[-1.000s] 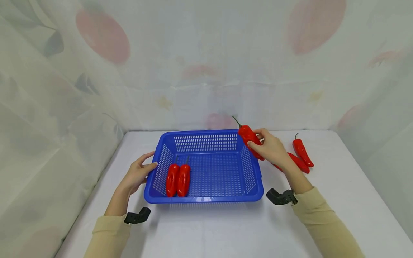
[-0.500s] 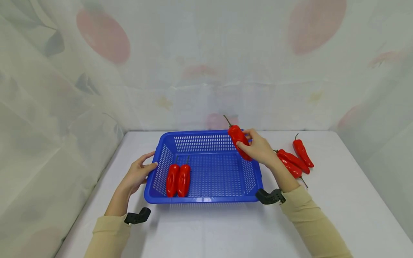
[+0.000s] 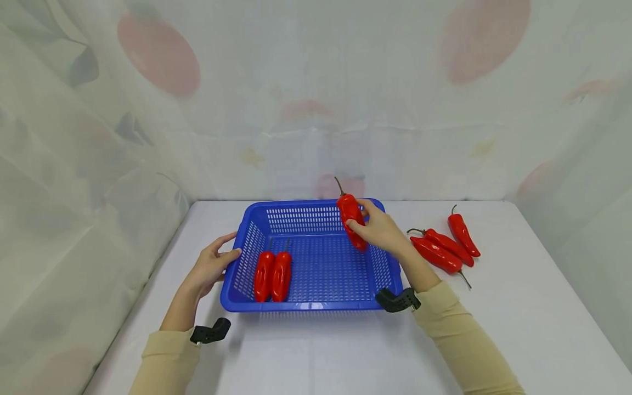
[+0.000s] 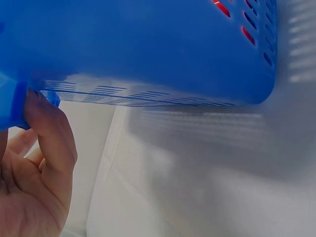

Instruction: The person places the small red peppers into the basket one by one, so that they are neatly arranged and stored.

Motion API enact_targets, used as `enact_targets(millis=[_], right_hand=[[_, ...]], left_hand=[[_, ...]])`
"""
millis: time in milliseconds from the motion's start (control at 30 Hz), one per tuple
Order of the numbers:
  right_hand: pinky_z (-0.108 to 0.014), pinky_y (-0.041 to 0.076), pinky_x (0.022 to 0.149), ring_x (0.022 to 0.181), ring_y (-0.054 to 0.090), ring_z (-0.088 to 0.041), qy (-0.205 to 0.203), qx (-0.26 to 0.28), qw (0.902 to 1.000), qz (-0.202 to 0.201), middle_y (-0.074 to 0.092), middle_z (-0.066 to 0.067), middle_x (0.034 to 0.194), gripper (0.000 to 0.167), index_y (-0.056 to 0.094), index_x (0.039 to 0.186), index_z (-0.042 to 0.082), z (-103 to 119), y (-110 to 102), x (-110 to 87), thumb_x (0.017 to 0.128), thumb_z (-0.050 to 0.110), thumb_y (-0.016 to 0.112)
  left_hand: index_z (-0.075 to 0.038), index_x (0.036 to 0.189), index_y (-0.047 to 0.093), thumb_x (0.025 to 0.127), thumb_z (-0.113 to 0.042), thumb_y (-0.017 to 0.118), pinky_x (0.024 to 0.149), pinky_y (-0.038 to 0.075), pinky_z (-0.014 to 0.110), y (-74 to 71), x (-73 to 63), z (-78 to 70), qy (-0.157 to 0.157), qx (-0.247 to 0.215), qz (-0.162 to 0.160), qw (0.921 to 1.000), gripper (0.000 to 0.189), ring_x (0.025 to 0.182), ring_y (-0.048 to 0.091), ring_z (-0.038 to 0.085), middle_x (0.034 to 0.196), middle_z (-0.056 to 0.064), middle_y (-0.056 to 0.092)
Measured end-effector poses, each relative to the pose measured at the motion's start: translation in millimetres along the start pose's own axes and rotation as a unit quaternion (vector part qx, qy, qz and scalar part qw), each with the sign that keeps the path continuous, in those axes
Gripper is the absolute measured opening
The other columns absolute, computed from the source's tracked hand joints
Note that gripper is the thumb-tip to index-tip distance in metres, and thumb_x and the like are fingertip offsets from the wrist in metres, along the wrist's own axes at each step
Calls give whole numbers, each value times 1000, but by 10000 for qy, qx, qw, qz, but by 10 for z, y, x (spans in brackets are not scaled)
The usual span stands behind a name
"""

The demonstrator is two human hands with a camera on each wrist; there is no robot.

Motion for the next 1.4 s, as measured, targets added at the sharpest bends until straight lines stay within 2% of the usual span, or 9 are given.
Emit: enact_targets(millis=[267,567,833,1033,1267,1400], right_hand=[[-34,57,68,82,60,-26,-29,74,9999,122,51,-14,105,67,24,144,17,58,137,57,89,25,60],[-36,57,70,88,61,-28,146,295,9990,310,54,-15,104,64,30,141,13,86,288,120,88,28,61],[-32,57,68,85,61,-25,236,540,9968,536,57,-15,100,60,34,136,8,81,434,192,87,26,63],[-38,57,70,85,62,-26,387,846,9933,685,59,-17,98,55,37,131,6,90,529,211,86,21,65],[-36,56,67,85,62,-34,437,707,9934,794,62,-16,95,54,40,128,2,109,632,239,85,23,65],[-39,56,68,84,62,-33,487,658,9929,864,63,-16,94,52,42,126,1,114,699,265,85,22,65]], left_hand=[[-24,146,25,92,-32,55,67,56,46,6,-2,-4,-21,-13,19,10000,62,83,68,28,121,28,54],[-24,145,26,91,-34,56,66,56,46,-2,5,0,1,19,-19,10000,62,83,68,28,121,29,54],[-23,145,27,91,-33,56,66,56,46,2,9,-4,24,-40,3,10000,62,82,68,28,120,29,55],[-23,145,27,91,-34,56,66,56,46,2,3,-10,24,5,11,10000,63,83,68,28,120,29,55],[-23,145,27,91,-33,56,66,56,45,5,-3,-16,26,12,-1,10000,62,83,68,28,121,29,54],[-23,145,27,92,-33,56,66,56,46,6,3,-10,31,-30,3,10000,62,83,68,28,120,30,54]])
Point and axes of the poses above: each hand's wrist, its own x-axis towards the middle knuckle, its own y-axis out of the palm, z = x × y, the point moved 5 cm from there along x, towards the middle knuckle
